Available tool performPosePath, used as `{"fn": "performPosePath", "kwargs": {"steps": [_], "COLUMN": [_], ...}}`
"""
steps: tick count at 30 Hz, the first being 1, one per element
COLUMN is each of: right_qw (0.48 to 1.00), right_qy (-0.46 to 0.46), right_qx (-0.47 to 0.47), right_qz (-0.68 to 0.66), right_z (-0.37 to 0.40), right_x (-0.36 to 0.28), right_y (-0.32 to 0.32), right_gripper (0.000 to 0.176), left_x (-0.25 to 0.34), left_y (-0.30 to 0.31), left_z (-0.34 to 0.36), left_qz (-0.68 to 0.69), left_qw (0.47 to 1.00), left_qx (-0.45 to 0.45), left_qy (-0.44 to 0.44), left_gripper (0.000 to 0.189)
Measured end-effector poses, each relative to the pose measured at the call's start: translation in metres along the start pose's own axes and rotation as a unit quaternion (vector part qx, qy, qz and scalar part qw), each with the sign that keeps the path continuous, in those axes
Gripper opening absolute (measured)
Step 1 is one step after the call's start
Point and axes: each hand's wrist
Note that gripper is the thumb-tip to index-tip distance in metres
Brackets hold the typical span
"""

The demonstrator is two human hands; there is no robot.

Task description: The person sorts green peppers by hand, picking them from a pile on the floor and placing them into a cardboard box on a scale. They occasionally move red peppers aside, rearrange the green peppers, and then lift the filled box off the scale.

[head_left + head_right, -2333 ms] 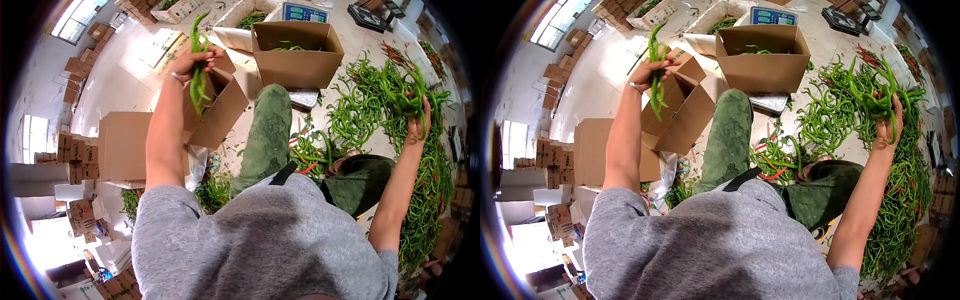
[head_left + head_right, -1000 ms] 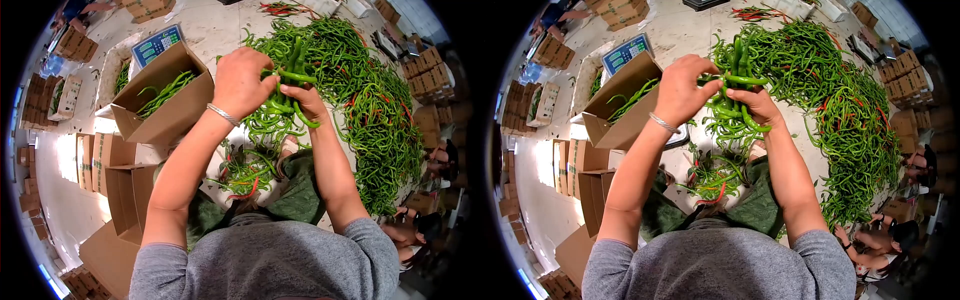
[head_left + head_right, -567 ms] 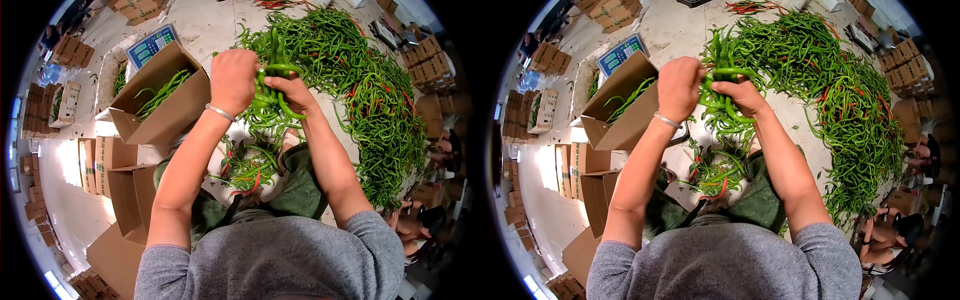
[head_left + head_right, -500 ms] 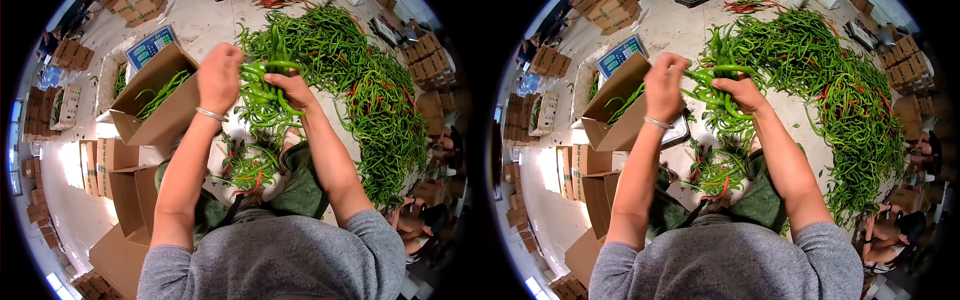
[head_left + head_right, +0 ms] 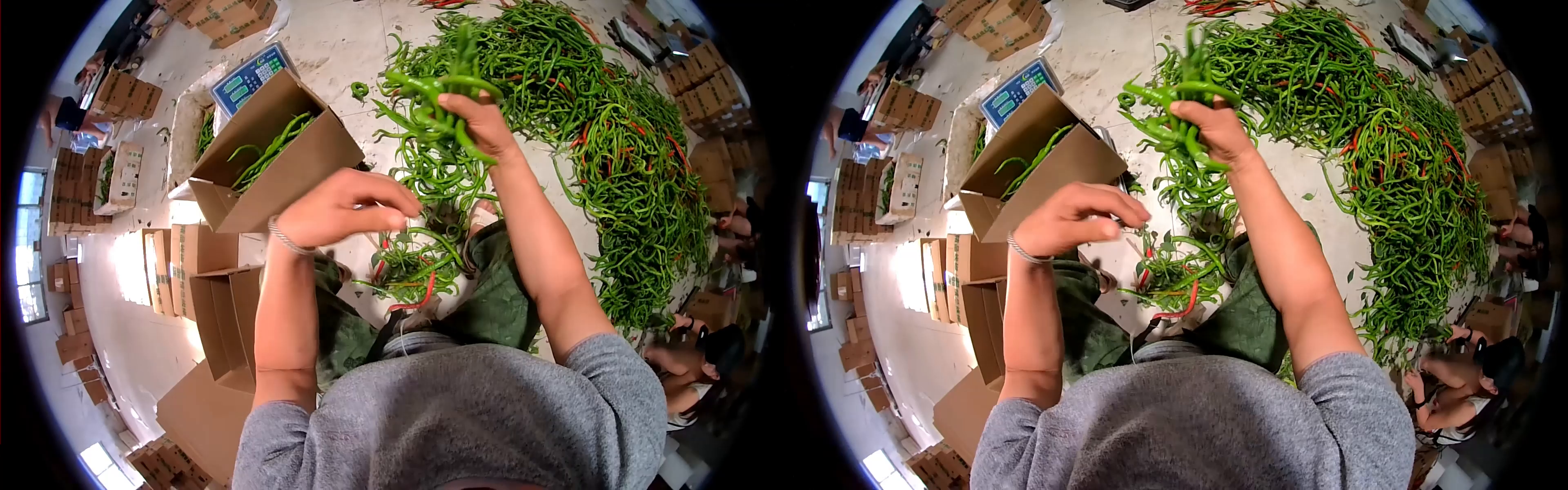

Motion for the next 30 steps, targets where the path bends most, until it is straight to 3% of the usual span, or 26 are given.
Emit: {"fn": "performPosePath", "kwargs": {"steps": [1, 4, 7, 8, 9, 11, 12, 13, 15, 17, 19, 21, 25, 30], "right_qw": [0.999, 0.999, 0.999, 0.998, 0.991, 0.992, 0.994, 0.996, 0.995, 0.988, 0.979, 0.960, 0.964, 0.940], "right_qy": [0.027, 0.002, -0.001, -0.003, -0.002, -0.002, -0.003, -0.005, -0.009, -0.024, -0.030, -0.038, -0.045, -0.106], "right_qx": [-0.009, -0.008, -0.006, -0.017, -0.030, -0.067, -0.063, -0.062, -0.094, -0.153, -0.200, -0.278, -0.263, -0.322], "right_qz": [0.020, -0.035, -0.049, -0.066, -0.127, -0.104, -0.084, -0.058, -0.041, -0.007, 0.007, -0.011, 0.015, -0.026], "right_z": [0.002, 0.004, 0.011, 0.009, 0.005, -0.001, -0.006, -0.012, -0.026, -0.044, -0.063, -0.090, -0.122, -0.167], "right_x": [-0.008, -0.018, -0.036, -0.040, -0.042, -0.056, -0.062, -0.070, -0.085, -0.095, -0.101, -0.103, -0.092, -0.057], "right_y": [-0.002, 0.008, -0.007, -0.008, -0.008, -0.018, -0.027, -0.037, -0.062, -0.083, -0.108, -0.127, -0.174, -0.215], "right_gripper": [0.031, 0.036, 0.034, 0.033, 0.028, 0.029, 0.030, 0.031, 0.033, 0.036, 0.036, 0.036, 0.037, 0.039], "left_x": [0.000, -0.010, -0.038, -0.049, -0.062, -0.092, -0.100, -0.101, -0.126, -0.113, -0.123, -0.123, -0.121, -0.111], "left_y": [0.001, 0.012, 0.025, 0.028, 0.030, 0.034, 0.031, 0.027, 0.018, 0.002, -0.001, -0.006, -0.004, 0.000], "left_z": [0.010, 0.030, 0.041, 0.046, 0.050, 0.058, 0.060, 0.065, 0.069, 0.070, 0.063, 0.063, 0.063, 0.080], "left_qz": [0.069, 0.080, 0.123, 0.132, 0.089, 0.001, -0.165, -0.179, -0.229, -0.320, -0.304, -0.328, -0.332, -0.332], "left_qw": [0.997, 0.960, 0.876, 0.864, 0.874, 0.888, 0.890, 0.900, 0.906, 0.866, 0.874, 0.891, 0.890, 0.884], "left_qx": [0.043, 0.267, 0.464, 0.484, 0.470, 0.435, 0.394, 0.304, 0.191, 0.055, 0.011, 0.060, 0.068, 0.110], "left_qy": [0.002, 0.017, 0.046, 0.048, 0.082, 0.148, 0.157, 0.255, 0.301, 0.380, 0.380, 0.308, 0.304, 0.310], "left_gripper": [0.022, 0.020, 0.019, 0.020, 0.021, 0.022, 0.025, 0.030, 0.038, 0.046, 0.050, 0.048, 0.043, 0.040]}}
Point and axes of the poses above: each hand's wrist, its own z-axis away from the middle knuckle, its own y-axis out of the back of the hand, x = y × z, and after that the axes turned 15 degrees about -x, right-handed
